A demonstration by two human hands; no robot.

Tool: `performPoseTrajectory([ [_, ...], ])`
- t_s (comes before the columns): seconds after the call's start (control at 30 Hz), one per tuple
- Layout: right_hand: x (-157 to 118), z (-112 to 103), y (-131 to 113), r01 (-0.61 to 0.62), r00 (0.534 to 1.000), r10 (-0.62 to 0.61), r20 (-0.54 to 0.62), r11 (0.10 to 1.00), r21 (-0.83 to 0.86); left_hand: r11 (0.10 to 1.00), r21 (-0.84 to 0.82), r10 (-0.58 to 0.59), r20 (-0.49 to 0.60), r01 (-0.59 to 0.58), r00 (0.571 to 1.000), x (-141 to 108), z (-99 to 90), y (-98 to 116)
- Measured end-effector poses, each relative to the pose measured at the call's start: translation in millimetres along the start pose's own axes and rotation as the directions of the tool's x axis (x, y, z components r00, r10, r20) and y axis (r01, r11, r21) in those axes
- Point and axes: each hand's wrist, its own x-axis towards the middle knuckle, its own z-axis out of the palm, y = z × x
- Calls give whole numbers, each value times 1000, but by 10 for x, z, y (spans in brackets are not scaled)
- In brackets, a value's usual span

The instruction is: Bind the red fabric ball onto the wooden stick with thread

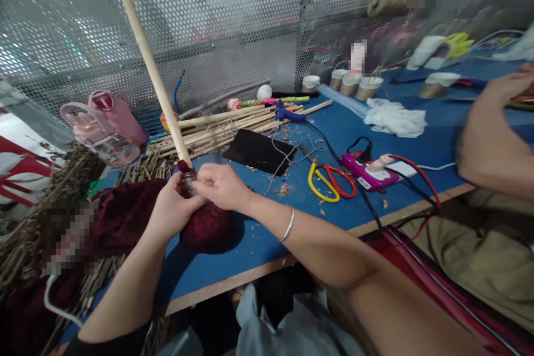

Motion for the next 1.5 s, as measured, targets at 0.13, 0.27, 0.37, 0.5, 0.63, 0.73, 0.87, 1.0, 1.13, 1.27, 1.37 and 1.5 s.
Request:
performPoseTrajectory([
  [0.13, 43, -96, 58, -171, 984, 169, 62, 984, 40, 974, -204, -74, 105, 95, 992, -10, -12, 26],
  [0.27, 77, -218, 62, -257, 959, 227, 172, 949, 181, 887, -403, -113, 285, 226, 952, -17, -30, 55],
  [0.37, 82, -222, 46, -358, 920, 264, 290, 866, 349, 847, -471, -92, 327, 247, 940, -17, -52, 66],
  [0.5, 71, -179, 51, -411, 901, 255, 350, 759, 505, 851, -477, -20, 386, 218, 922, -18, -83, 61],
  [0.63, 61, -172, 91, -396, 896, 220, 385, 790, 468, 935, -339, 38, 398, 109, 916, -29, -100, 71],
  [0.73, 64, -155, 55, -354, 920, 254, 299, 866, 354, 998, -58, 45, 232, -32, 972, -65, -84, 113],
  [0.87, 69, -88, -70, -364, 928, 335, 161, 904, 223, 956, 292, 70, -101, -38, 992, -136, -51, 167],
  [1.0, 75, -88, -110, -374, 923, 353, 154, 917, 140, 976, 217, 24, -62, -10, 998, -142, -62, 171],
  [1.13, 105, -234, -57, -332, 931, 292, 218, 927, 173, 989, -148, -19, 88, 32, 996, -67, -78, 149],
  [1.27, 129, -353, -75, -298, 945, 263, 194, 937, 184, 943, -325, -30, 145, 76, 989, 7, -56, 126],
  [1.37, 132, -355, -132, -368, 923, 295, 247, 863, 347, 916, -388, -42, 158, 101, 987, 9, -18, 123],
  [1.5, 143, -321, -130, -427, 904, 337, 261, 716, 553, 913, -396, -52, 116, 94, 992, -25, 19, 132],
])
